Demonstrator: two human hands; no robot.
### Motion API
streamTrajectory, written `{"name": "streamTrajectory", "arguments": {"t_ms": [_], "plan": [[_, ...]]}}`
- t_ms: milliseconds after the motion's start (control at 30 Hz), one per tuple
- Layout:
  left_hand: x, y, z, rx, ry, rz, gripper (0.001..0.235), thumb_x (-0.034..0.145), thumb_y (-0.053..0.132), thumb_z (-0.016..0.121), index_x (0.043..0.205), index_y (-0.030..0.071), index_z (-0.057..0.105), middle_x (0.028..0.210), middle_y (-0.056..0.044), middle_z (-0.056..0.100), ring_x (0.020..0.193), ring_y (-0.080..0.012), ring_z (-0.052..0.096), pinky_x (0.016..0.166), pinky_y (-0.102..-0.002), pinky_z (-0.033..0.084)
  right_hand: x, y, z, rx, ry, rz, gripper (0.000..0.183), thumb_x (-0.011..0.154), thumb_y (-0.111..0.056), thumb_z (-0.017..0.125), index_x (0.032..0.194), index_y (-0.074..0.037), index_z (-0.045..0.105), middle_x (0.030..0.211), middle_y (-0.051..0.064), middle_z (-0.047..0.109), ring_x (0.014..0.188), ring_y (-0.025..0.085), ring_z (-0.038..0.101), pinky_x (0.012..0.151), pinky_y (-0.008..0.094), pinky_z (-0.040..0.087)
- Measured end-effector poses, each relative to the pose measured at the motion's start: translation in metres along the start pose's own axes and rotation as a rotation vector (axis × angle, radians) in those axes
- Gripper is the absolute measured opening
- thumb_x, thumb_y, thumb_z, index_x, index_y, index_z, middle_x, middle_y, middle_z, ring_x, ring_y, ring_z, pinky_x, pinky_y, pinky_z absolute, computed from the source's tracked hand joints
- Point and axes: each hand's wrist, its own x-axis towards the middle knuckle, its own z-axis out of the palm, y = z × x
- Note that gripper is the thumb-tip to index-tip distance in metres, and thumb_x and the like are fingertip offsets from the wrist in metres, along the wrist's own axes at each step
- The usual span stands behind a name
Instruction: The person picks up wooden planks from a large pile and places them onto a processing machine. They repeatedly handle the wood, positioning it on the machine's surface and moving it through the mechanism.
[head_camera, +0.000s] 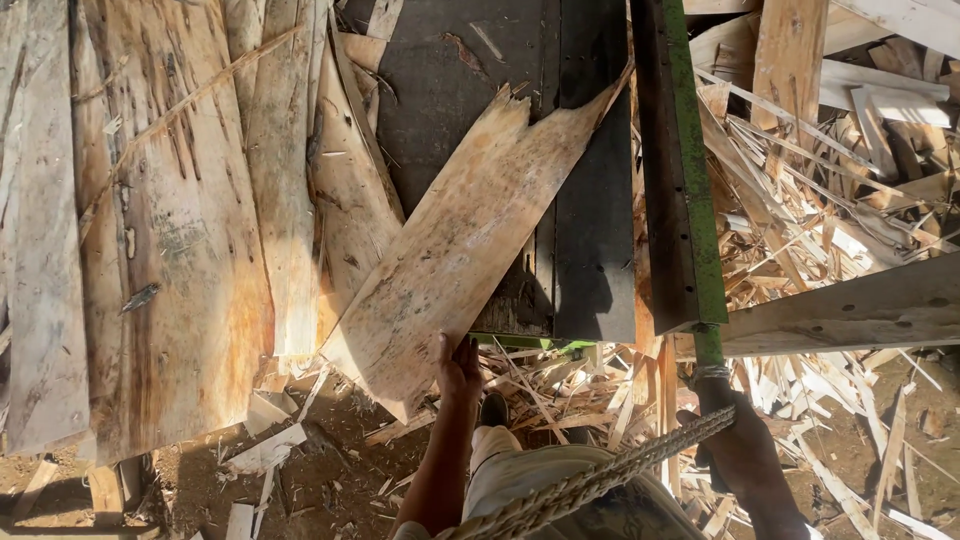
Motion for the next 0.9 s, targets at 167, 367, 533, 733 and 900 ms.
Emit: {"name": "streamTrajectory", "arguments": {"t_ms": [167,367,533,733,900], "plan": [[-0.037,0.020,0.038,-0.005,0.058,0.236,0.048,0.096,0.022,0.067,0.132,-0.009,0.055,0.140,-0.030,0.061,0.123,-0.0385,0.066,0.099,-0.040,0.059,-0.012,-0.016,-0.002,-0.002,-0.034,-0.032,0.042,0.089,-0.020,0.070,0.117,0.007,0.055,0.066,0.012,0.061,0.048,0.021,0.057,0.042,0.038,0.048],[-0.096,0.115,0.102,0.328,-0.172,0.755,0.025,0.096,0.012,0.075,0.094,-0.004,0.055,0.093,-0.025,0.052,0.098,-0.0431,0.073,0.066,-0.048,0.054,-0.014,-0.015,-0.007,0.045,-0.031,0.021,0.042,0.092,-0.022,0.069,0.120,0.006,0.057,0.062,0.012,0.059,0.047,0.020,0.057,0.040,0.037,0.045],[-0.127,0.175,0.105,0.157,-0.345,0.804,0.036,0.097,0.020,0.080,0.124,0.003,0.063,0.123,-0.018,0.064,0.114,-0.0336,0.071,0.090,-0.052,0.065,-0.024,-0.029,-0.013,0.067,-0.010,0.048,0.040,0.089,-0.015,0.068,0.124,0.002,0.056,0.061,0.013,0.061,0.046,0.021,0.058,0.038,0.036,0.043],[-0.044,0.159,0.112,-0.019,-0.201,0.444,0.063,0.093,0.044,0.069,0.142,0.005,0.059,0.138,-0.019,0.068,0.131,-0.0355,0.061,0.108,-0.050,0.050,-0.024,-0.026,-0.013,0.012,-0.021,0.062,0.045,0.090,-0.018,0.071,0.129,-0.002,0.057,0.063,0.014,0.059,0.046,0.020,0.055,0.038,0.037,0.037],[0.078,0.126,0.077,0.050,-0.182,0.289,0.035,0.102,0.009,0.065,0.135,-0.003,0.059,0.127,-0.016,0.066,0.112,-0.0295,0.068,0.095,-0.043,0.060,-0.038,-0.052,-0.004,-0.057,0.001,0.044,0.044,0.094,-0.017,0.069,0.135,-0.007,0.057,0.069,0.013,0.065,0.049,0.021,0.060,0.042,0.037,0.047]]}}
